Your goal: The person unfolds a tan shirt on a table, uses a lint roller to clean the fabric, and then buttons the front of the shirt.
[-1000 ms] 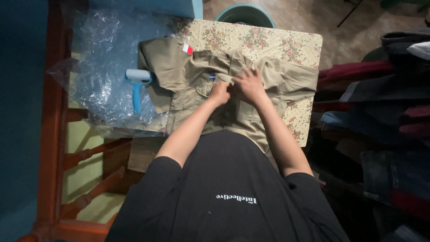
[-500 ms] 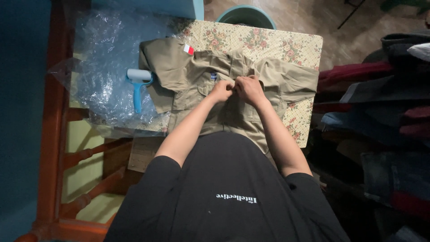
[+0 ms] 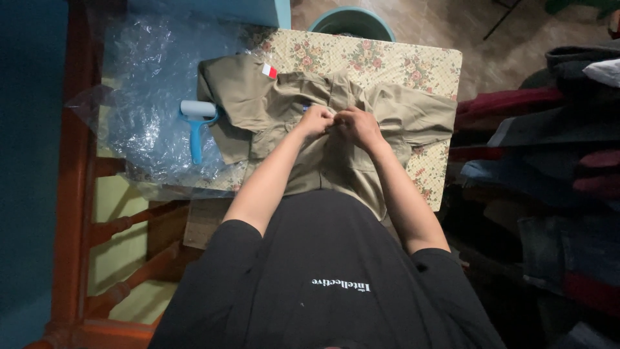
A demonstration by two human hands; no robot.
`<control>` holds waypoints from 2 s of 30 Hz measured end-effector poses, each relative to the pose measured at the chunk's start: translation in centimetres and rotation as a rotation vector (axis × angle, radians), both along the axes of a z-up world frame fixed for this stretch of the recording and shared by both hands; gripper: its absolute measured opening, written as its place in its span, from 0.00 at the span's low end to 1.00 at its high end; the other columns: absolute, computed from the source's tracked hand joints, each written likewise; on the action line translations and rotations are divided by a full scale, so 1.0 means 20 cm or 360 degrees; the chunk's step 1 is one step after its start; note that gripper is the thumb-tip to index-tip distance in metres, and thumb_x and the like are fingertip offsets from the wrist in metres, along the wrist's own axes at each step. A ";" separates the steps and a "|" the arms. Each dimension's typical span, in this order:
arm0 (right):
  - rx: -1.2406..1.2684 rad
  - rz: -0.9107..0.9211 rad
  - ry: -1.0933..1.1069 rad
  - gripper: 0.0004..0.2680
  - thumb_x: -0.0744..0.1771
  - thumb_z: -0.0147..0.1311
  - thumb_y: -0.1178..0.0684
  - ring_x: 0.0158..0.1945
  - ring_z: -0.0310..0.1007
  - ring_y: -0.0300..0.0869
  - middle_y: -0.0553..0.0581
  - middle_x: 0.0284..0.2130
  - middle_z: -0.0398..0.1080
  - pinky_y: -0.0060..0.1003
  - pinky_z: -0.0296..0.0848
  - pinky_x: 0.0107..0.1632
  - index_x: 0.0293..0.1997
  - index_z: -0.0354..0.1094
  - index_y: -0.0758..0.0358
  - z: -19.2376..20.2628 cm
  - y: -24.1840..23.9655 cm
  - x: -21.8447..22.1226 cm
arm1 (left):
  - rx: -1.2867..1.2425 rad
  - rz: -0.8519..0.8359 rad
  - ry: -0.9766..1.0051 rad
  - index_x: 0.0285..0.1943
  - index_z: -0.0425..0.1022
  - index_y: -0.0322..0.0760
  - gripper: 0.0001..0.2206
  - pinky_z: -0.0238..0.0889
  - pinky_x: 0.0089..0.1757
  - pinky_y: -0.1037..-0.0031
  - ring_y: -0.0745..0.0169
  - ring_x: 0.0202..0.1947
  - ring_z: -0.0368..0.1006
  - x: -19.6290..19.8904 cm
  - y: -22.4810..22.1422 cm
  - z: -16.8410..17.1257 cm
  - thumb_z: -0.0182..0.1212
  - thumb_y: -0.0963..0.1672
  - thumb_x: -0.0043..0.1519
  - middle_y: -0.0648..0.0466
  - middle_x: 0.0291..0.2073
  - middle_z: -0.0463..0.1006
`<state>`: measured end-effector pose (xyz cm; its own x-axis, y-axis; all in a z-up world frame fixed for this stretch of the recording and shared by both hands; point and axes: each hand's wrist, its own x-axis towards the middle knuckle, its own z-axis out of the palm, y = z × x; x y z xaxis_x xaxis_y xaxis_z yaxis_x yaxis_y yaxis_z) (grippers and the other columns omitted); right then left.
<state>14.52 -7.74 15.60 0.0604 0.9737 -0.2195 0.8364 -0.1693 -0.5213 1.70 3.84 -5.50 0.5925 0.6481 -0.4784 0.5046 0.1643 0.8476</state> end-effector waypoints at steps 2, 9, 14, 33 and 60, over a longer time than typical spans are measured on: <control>0.0030 -0.0039 0.0068 0.07 0.67 0.58 0.55 0.49 0.78 0.55 0.59 0.40 0.76 0.51 0.73 0.55 0.47 0.77 0.51 0.00 0.00 0.00 | -0.0158 0.0115 -0.0063 0.42 0.84 0.34 0.08 0.78 0.28 0.73 0.59 0.26 0.81 0.02 -0.02 0.00 0.67 0.40 0.55 0.43 0.30 0.84; 0.0070 -0.0222 0.0290 0.04 0.67 0.59 0.58 0.48 0.79 0.53 0.59 0.39 0.78 0.44 0.75 0.52 0.44 0.79 0.58 -0.11 -0.01 0.03 | -0.0011 0.0211 -0.0102 0.37 0.86 0.43 0.04 0.75 0.31 0.72 0.60 0.28 0.81 0.00 -0.05 0.20 0.69 0.42 0.54 0.49 0.25 0.83; -0.0028 -0.0242 0.0362 0.03 0.66 0.62 0.58 0.47 0.78 0.56 0.62 0.38 0.78 0.48 0.75 0.49 0.42 0.79 0.60 -0.03 -0.01 0.02 | 0.0437 0.0029 -0.0033 0.37 0.86 0.48 0.04 0.72 0.43 0.66 0.53 0.38 0.81 -0.03 -0.09 0.28 0.68 0.43 0.56 0.52 0.32 0.85; 0.0329 -0.0443 0.0396 0.03 0.64 0.59 0.57 0.36 0.75 0.53 0.60 0.32 0.75 0.45 0.71 0.41 0.38 0.77 0.59 -0.19 -0.05 0.03 | 0.0757 -0.0011 0.0100 0.37 0.81 0.43 0.04 0.72 0.43 0.58 0.43 0.40 0.81 -0.09 -0.29 0.54 0.63 0.44 0.57 0.48 0.31 0.83; 0.0382 0.0172 -0.0800 0.07 0.64 0.57 0.44 0.63 0.66 0.41 0.44 0.43 0.77 0.74 0.45 0.69 0.44 0.76 0.40 -0.26 -0.15 -0.13 | 0.1050 -0.0408 0.0261 0.40 0.85 0.45 0.06 0.75 0.44 0.61 0.47 0.42 0.81 -0.22 -0.25 0.53 0.65 0.41 0.56 0.50 0.34 0.84</control>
<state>12.00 -10.65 10.47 -0.0023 0.9993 0.0386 0.9977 0.0049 -0.0680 -2.63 -1.20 5.06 0.7189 0.6825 -0.1316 0.5876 -0.4956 0.6396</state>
